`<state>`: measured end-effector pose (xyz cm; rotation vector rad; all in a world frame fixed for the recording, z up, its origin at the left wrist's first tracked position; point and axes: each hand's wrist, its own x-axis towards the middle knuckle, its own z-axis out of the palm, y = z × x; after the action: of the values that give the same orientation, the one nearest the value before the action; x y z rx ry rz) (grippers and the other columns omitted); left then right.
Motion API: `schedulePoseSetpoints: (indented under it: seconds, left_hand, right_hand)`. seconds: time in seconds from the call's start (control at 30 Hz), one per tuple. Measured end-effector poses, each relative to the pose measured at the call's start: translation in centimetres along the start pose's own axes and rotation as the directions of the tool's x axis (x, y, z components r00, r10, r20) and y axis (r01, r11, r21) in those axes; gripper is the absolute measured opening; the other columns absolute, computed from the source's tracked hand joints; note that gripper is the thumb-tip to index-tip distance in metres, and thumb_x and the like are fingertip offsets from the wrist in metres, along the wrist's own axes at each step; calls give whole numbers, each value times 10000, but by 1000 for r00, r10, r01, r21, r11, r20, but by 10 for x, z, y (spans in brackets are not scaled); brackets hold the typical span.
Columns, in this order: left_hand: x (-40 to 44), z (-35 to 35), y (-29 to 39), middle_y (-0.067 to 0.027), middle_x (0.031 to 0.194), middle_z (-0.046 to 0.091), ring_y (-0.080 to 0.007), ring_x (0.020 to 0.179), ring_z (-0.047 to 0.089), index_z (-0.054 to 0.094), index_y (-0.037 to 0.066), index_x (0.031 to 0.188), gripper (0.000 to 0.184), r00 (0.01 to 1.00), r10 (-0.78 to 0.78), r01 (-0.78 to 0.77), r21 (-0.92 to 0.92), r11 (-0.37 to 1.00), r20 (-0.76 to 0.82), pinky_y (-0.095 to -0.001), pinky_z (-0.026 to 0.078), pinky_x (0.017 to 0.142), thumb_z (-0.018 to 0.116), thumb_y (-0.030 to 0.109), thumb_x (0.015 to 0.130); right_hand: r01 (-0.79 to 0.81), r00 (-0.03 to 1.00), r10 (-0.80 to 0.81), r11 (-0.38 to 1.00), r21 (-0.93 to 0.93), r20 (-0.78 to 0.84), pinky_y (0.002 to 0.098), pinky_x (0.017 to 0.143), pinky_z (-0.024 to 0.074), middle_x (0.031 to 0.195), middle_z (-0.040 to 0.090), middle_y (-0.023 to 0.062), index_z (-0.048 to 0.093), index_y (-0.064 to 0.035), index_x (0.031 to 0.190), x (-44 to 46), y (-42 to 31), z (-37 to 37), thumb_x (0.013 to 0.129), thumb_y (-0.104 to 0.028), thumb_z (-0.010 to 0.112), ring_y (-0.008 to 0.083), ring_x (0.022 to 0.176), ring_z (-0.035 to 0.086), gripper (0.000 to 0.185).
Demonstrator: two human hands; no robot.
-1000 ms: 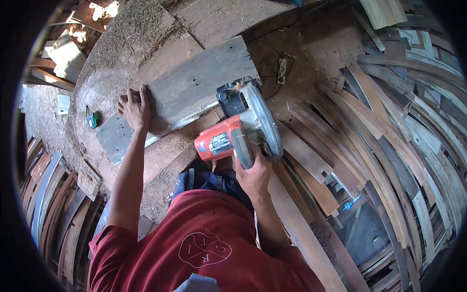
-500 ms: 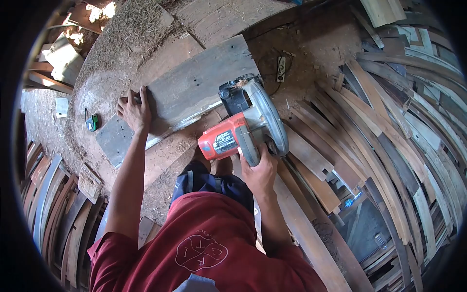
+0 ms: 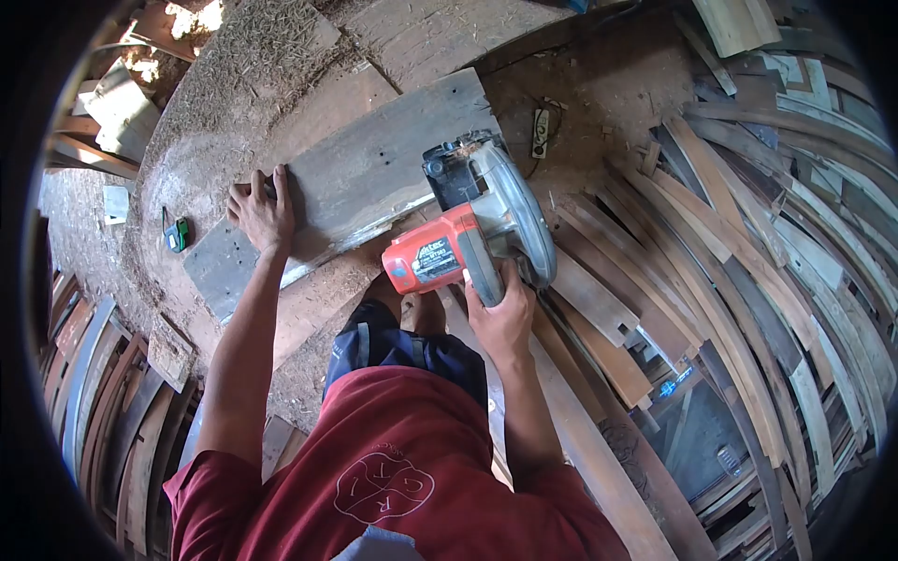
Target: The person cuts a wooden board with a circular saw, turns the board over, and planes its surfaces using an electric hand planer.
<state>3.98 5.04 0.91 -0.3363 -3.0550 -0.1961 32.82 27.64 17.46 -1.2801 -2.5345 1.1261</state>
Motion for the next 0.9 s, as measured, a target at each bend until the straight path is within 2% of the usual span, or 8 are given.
schedulePoseSetpoints:
  seconds: [0.13,0.43,0.53,0.9]
  left_hand:
    - [0,-1,1,-183,1099,562,-382,1105,540,718,140,1028,513,1000,13,-13,0,1000,2,-538,349,1078,566,631,1036]
    - [-1,-1,-2,-198,1104,561,-399,1121,522,703,142,1066,483,997,75,-74,19,997,-37,-544,347,1075,574,606,1035]
    - [-1,-5,0,-202,1107,556,-400,1105,518,697,139,1062,478,998,60,-60,-7,998,3,-547,344,1074,572,600,1038]
    - [-1,-8,1,-222,1121,545,-410,1131,499,704,132,1089,480,997,62,-62,-13,998,52,-555,327,1089,571,589,1037]
  right_hand:
    - [33,999,-33,999,-25,-15,512,770,556,919,731,213,639,10,1082,3,2,1,904,-168,784,464,837,723,291]
    - [25,999,-25,1000,3,-39,530,801,552,946,723,225,638,-3,1064,13,2,11,896,-162,789,486,904,714,277]
    - [6,1000,-6,999,42,8,532,813,552,957,721,225,647,0,1087,19,1,13,892,-166,793,489,913,712,295]
    - [29,999,-28,998,59,-19,531,809,547,965,722,208,661,-15,1088,35,-8,23,884,-161,794,477,904,706,283]
